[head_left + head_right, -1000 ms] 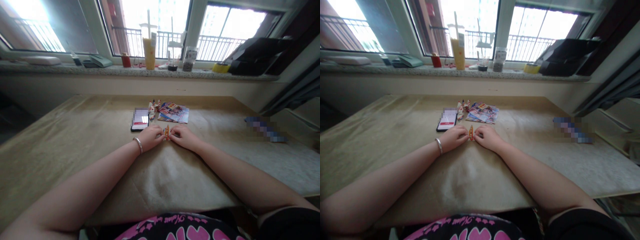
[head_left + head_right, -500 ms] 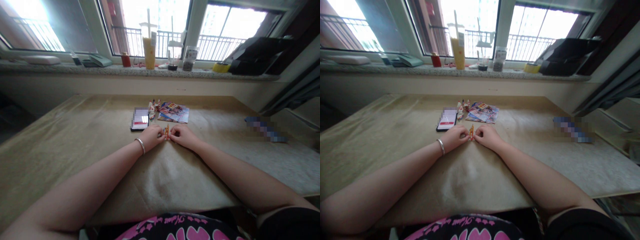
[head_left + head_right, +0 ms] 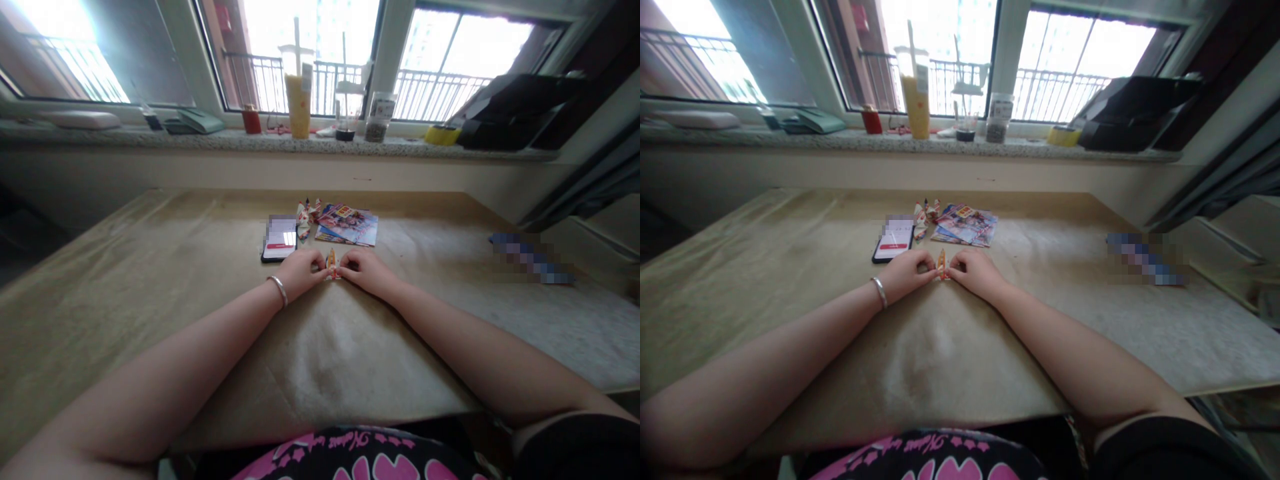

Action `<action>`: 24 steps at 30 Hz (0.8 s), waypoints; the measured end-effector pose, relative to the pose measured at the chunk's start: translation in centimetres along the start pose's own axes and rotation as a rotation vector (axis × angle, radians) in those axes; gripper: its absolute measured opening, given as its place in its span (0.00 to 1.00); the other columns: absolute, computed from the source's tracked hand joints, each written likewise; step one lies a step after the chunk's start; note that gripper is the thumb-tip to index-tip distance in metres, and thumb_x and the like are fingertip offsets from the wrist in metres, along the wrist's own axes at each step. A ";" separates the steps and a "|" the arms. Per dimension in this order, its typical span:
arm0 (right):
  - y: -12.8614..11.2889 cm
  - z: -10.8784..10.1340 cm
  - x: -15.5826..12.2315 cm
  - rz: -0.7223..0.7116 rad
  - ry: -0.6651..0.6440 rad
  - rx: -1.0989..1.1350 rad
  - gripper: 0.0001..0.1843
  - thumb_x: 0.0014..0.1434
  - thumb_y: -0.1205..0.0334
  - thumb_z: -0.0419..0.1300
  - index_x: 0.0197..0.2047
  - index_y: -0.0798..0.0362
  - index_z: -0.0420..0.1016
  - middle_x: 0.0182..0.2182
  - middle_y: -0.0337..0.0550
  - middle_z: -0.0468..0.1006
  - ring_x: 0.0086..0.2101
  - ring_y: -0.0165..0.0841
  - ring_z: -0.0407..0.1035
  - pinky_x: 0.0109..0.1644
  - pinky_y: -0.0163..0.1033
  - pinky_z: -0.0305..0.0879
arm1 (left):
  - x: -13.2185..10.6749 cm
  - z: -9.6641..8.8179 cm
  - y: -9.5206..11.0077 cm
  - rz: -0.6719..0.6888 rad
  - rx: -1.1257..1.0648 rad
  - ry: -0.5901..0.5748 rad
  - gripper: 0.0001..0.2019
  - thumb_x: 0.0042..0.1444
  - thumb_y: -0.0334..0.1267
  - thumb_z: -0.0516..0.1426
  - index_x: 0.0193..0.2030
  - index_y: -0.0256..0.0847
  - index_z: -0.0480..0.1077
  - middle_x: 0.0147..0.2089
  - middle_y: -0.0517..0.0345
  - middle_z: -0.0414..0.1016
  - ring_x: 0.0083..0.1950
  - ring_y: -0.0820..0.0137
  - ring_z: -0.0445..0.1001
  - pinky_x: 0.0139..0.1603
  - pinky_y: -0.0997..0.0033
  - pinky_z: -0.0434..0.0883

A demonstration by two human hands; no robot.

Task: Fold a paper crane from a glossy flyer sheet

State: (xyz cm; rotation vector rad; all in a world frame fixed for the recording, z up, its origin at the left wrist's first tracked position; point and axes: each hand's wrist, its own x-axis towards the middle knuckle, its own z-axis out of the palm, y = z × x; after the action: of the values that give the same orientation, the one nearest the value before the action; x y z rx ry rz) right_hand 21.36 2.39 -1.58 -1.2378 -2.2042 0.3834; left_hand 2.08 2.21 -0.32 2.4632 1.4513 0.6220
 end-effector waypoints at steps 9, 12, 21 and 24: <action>0.1 0.0 0.1 0.030 -0.010 0.031 0.07 0.53 0.60 0.63 0.27 0.54 0.75 0.26 0.40 0.75 0.28 0.29 0.64 0.32 0.33 0.57 | -0.6 -0.8 -0.5 0.136 0.110 -0.054 0.10 0.57 0.43 0.56 0.43 0.43 0.71 0.37 0.59 0.77 0.37 0.67 0.74 0.36 0.72 0.66; 0.0 -0.1 0.0 0.029 -0.004 0.027 0.07 0.53 0.61 0.63 0.27 0.54 0.75 0.27 0.40 0.75 0.29 0.29 0.65 0.33 0.34 0.57 | -0.5 -1.0 -1.1 0.259 0.111 -0.085 0.10 0.58 0.40 0.56 0.46 0.44 0.73 0.41 0.57 0.78 0.41 0.68 0.75 0.41 0.72 0.68; 0.1 -0.3 -0.2 -0.018 0.041 0.020 0.03 0.51 0.62 0.63 0.30 0.53 0.75 0.28 0.39 0.74 0.30 0.29 0.65 0.35 0.34 0.60 | -0.1 -0.4 -1.8 0.352 0.053 -0.045 0.09 0.57 0.38 0.57 0.43 0.42 0.76 0.39 0.55 0.76 0.40 0.70 0.74 0.43 0.72 0.70; 0.3 -0.6 -0.5 -0.141 0.041 0.005 0.03 0.53 0.62 0.63 0.32 0.52 0.76 0.32 0.41 0.75 0.33 0.30 0.67 0.38 0.35 0.62 | -0.2 -0.3 -1.8 0.362 0.065 -0.036 0.09 0.57 0.38 0.57 0.43 0.41 0.76 0.38 0.54 0.76 0.39 0.69 0.74 0.43 0.71 0.70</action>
State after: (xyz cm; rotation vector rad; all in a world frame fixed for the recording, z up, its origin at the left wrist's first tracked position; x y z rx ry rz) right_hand 22.12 2.13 -1.43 -1.0702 -2.2388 0.3038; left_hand 0.47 2.88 -0.76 2.7986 1.0328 0.5971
